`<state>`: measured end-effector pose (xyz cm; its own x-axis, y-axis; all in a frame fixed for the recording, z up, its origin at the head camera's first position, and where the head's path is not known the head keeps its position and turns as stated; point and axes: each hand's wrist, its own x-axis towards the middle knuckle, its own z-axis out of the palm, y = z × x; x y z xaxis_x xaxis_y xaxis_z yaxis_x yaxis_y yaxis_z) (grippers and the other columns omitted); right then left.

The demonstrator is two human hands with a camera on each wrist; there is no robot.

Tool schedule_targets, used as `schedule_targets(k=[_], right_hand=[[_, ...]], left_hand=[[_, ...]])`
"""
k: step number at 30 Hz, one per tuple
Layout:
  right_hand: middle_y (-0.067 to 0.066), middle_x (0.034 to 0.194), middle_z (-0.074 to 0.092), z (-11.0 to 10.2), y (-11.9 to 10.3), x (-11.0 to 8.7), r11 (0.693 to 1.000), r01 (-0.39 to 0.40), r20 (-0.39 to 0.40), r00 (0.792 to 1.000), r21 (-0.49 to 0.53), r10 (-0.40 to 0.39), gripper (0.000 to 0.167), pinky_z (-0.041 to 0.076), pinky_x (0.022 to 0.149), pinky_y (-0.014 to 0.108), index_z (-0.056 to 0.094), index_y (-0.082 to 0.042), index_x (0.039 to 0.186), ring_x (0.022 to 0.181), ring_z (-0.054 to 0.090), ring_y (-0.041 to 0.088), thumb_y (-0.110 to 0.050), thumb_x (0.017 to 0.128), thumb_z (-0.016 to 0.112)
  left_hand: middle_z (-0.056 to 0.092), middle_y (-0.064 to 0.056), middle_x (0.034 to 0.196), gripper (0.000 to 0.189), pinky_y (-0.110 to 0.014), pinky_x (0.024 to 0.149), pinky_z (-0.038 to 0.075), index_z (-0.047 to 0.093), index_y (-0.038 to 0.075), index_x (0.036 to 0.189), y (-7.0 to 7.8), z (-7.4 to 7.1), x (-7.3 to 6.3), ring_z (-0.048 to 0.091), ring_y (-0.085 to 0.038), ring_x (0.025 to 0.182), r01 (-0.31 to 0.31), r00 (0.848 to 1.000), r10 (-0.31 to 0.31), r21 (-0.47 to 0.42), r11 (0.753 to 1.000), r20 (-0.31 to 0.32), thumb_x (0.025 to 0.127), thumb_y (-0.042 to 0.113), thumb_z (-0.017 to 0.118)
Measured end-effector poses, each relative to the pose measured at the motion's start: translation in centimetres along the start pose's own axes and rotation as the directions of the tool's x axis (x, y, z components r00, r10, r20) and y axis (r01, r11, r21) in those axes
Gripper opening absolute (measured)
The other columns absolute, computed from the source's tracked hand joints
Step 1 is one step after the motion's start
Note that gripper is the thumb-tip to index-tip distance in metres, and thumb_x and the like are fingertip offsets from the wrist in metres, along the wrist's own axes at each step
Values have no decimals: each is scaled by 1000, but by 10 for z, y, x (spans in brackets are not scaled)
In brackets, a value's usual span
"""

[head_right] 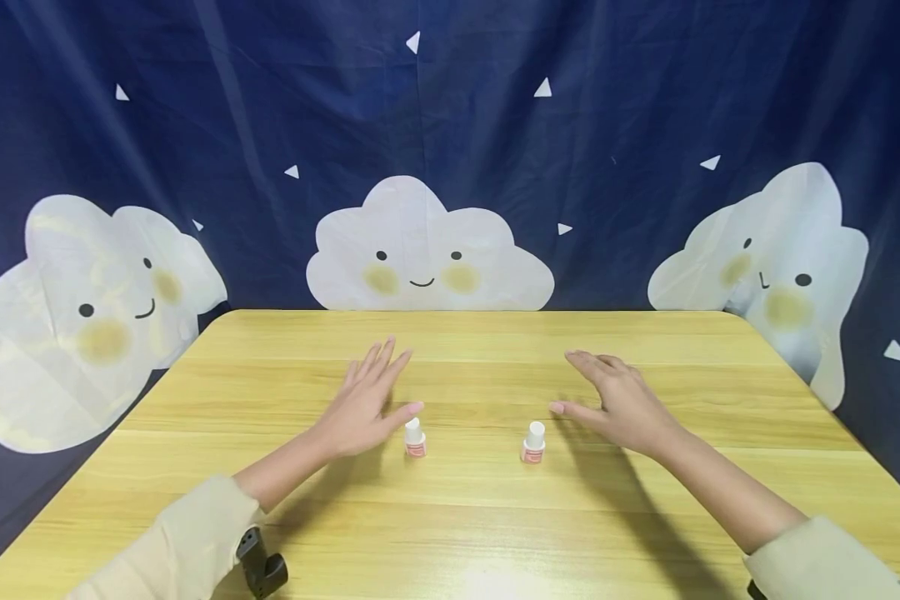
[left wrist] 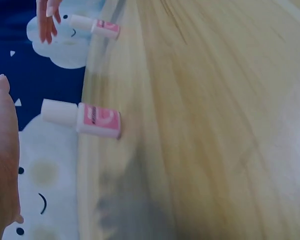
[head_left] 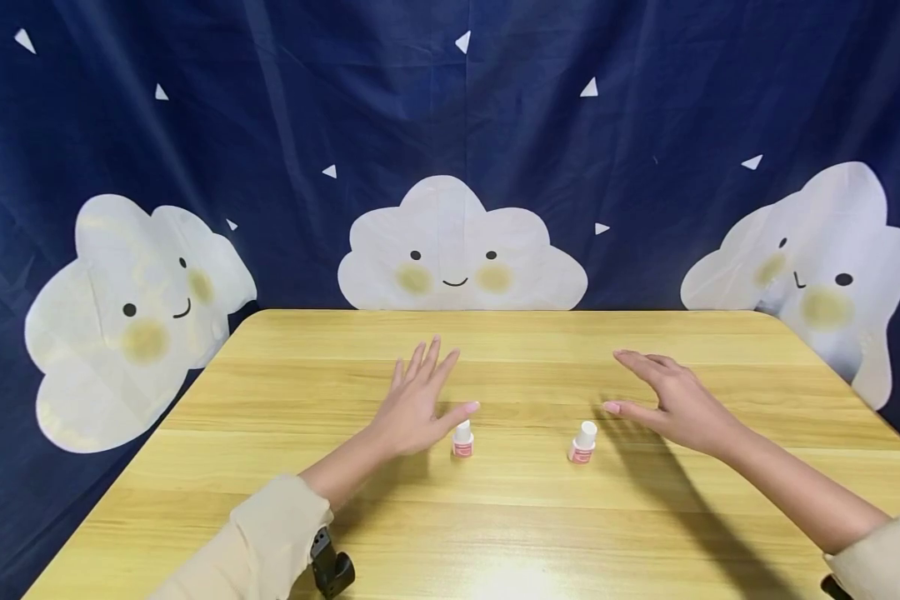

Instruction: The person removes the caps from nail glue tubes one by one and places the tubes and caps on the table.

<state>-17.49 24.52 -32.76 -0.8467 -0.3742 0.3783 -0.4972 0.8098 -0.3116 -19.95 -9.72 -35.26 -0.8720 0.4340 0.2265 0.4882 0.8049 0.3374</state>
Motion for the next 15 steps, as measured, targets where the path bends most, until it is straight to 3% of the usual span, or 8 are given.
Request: schedule_targets(k=[6, 11, 14, 15], right_hand=[[27, 129, 53, -1, -2, -1, 999, 21, 36, 999, 34, -22, 58, 41, 91, 61, 56, 3, 124, 115, 49, 45, -31, 80, 72], [27, 125, 56, -3, -5, 1, 996, 44, 49, 998, 75, -48, 55, 43, 92, 58, 59, 5, 119, 113, 53, 45, -28, 79, 74], [24, 117, 62, -4, -7, 2, 994, 55, 40, 997, 99, -59, 51, 48, 88, 53, 61, 6, 116, 108, 59, 40, -26, 78, 75], [23, 115, 64, -5, -8, 2, 992, 50, 43, 998, 113, -56, 50, 52, 82, 47, 61, 6, 115, 99, 64, 36, -25, 78, 75]], left_hand=[[4, -7, 157, 79, -49, 118, 5, 23, 16, 148, 17, -6, 6, 5, -29, 145, -103, 994, 104, -44, 994, 33, 87, 60, 48], [9, -5, 157, 77, -50, 117, 13, 26, 15, 147, 31, -8, 8, 11, -27, 144, -174, 982, 178, -78, 982, 56, 87, 56, 52], [14, -4, 157, 77, -51, 117, 17, 27, 15, 146, 39, -9, 9, 15, -26, 144, -198, 976, 207, -115, 973, 71, 87, 55, 53], [15, -3, 157, 76, -50, 117, 17, 28, 15, 146, 42, -9, 9, 16, -25, 144, -199, 975, 210, -131, 971, 78, 87, 55, 54]])
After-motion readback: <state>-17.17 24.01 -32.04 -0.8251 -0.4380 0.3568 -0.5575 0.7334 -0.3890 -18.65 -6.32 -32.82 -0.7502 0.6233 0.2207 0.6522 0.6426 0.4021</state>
